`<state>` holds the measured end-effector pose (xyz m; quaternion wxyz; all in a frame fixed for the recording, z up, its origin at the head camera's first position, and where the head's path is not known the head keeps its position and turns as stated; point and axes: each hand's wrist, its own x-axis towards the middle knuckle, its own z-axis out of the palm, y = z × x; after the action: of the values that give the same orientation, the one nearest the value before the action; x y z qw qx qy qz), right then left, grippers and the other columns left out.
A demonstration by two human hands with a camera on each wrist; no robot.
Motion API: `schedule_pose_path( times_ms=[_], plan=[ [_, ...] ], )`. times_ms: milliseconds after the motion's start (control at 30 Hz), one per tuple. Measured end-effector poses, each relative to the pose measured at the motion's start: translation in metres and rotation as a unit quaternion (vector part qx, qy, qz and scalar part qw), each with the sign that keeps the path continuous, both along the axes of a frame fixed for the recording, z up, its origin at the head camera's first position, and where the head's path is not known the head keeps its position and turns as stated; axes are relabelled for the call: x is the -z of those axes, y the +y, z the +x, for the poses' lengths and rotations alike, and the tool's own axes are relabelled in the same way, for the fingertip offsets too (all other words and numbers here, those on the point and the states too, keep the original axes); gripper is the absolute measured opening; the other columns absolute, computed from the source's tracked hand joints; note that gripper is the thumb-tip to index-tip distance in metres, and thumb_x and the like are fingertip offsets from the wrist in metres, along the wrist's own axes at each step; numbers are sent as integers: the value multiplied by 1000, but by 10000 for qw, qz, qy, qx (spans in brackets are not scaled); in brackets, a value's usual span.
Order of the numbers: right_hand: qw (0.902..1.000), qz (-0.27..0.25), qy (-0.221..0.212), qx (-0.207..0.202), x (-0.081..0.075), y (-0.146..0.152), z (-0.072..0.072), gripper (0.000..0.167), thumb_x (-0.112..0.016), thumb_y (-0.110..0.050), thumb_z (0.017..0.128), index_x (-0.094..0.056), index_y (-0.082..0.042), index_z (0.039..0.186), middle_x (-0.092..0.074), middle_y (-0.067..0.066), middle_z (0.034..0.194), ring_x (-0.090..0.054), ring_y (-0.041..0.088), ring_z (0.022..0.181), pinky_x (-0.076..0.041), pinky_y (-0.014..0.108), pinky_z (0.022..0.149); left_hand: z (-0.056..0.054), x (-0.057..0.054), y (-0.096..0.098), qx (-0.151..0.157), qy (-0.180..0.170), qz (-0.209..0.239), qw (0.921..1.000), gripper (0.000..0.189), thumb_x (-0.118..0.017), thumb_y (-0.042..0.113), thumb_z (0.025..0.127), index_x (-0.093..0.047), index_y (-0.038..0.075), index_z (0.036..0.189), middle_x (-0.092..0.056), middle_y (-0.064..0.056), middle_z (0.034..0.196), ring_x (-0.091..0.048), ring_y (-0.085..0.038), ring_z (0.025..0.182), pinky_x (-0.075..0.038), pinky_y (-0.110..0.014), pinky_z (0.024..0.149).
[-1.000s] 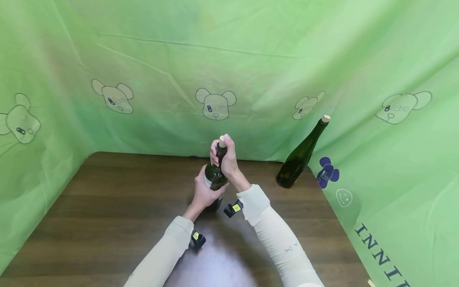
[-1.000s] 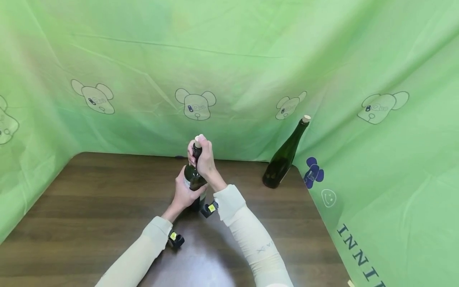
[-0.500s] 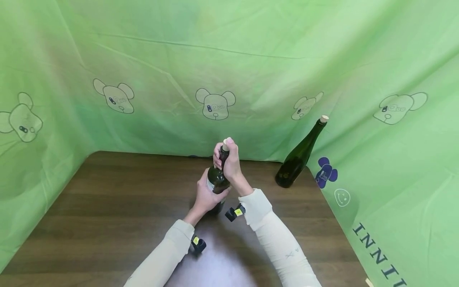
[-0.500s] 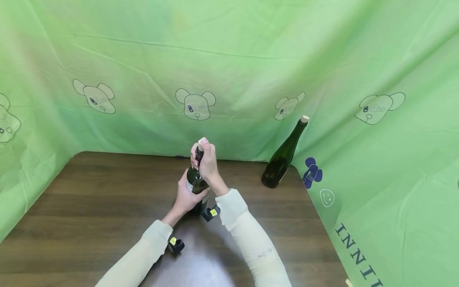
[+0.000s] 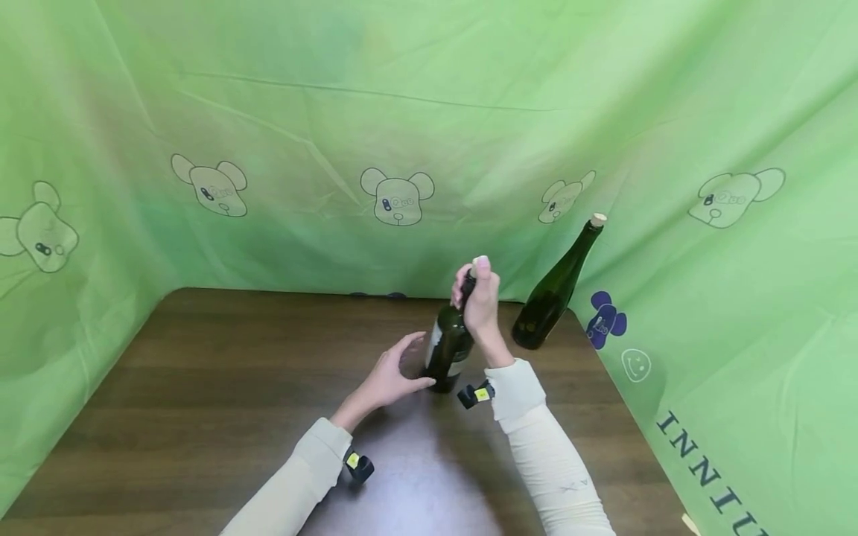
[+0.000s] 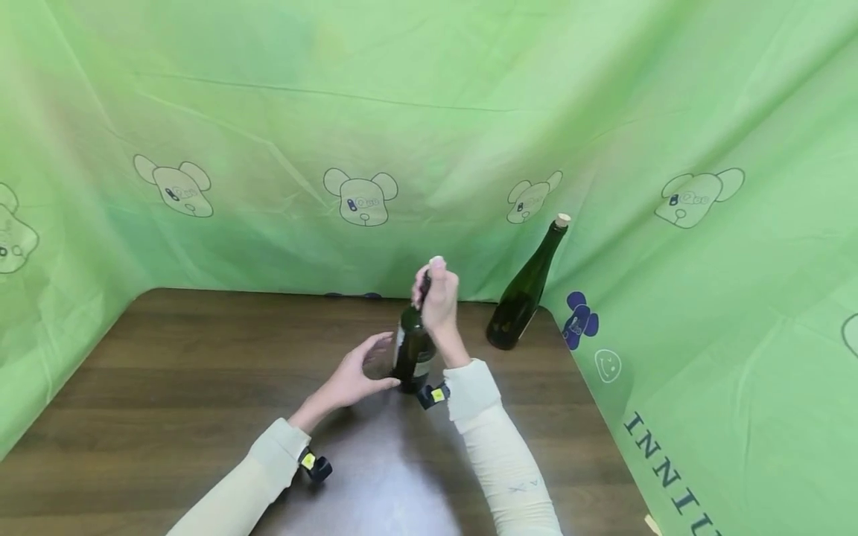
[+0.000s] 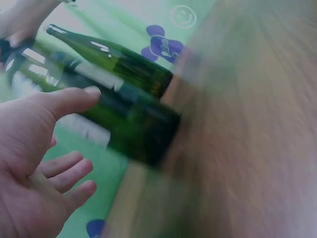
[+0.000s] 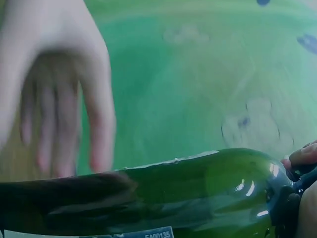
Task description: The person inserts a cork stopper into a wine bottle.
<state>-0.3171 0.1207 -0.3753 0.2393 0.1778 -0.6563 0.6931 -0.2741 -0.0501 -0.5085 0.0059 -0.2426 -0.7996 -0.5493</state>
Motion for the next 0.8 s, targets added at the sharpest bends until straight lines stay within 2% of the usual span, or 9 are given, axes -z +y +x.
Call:
schedule_pose_path(
  times_ms=[133,267,400,433,533,700,800],
  plan=[
    [9973,-75,116,718,0,31,-19,59,-31,-46,104,-51,-8,63,-47,-7,46,-44,8,36,-40,25,36,2,3,-18,98,111,-203,9997,70,-85,10,81,-53,6,143,-59,-21,141,-54,-35,132,-42,-55,110],
    [9919,-216,158,1240,1,57,-39,65,-33,-43,104,-50,4,64,-49,-7,46,-44,7,36,-40,25,35,2,2,-43,-93,161,-817,9965,64,-81,13,86,-54,7,143,-58,-16,144,-54,-34,134,-42,-54,111],
    [9880,-256,141,1519,0,76,-56,63,-33,-41,106,-52,1,63,-49,-7,46,-44,7,36,-40,24,35,0,1,-70,-339,362,-1657,9849,61,-77,21,91,-53,7,145,-56,-12,147,-52,-33,136,-42,-51,112],
    [9870,-250,161,1580,0,79,-61,62,-33,-42,106,-53,-4,62,-49,-7,46,-44,6,36,-40,23,35,0,1,-76,-394,427,-1804,9819,60,-76,22,91,-53,6,145,-56,-12,147,-52,-34,136,-42,-51,112],
    [9859,-279,238,1633,2,90,-76,59,-35,-41,107,-55,-6,64,-50,-6,48,-46,7,37,-40,22,36,-1,1,-93,-547,470,-2085,9754,58,-75,22,92,-54,5,144,-57,-13,146,-53,-34,134,-42,-52,111],
    [9809,-264,574,1841,7,106,-96,49,-39,-30,106,-56,3,75,-53,-6,55,-49,4,42,-42,20,40,2,6,-112,-718,388,-2355,9684,57,-73,22,94,-53,4,144,-58,-16,143,-55,-37,131,-45,-54,107],
    [9751,-178,735,2086,9,112,-103,44,-42,-24,104,-56,13,84,-55,-3,59,-51,4,45,-45,19,43,1,8,-120,-855,323,-2406,9663,58,-72,23,94,-52,4,145,-57,-17,144,-54,-39,132,-44,-56,107]
  ],
)
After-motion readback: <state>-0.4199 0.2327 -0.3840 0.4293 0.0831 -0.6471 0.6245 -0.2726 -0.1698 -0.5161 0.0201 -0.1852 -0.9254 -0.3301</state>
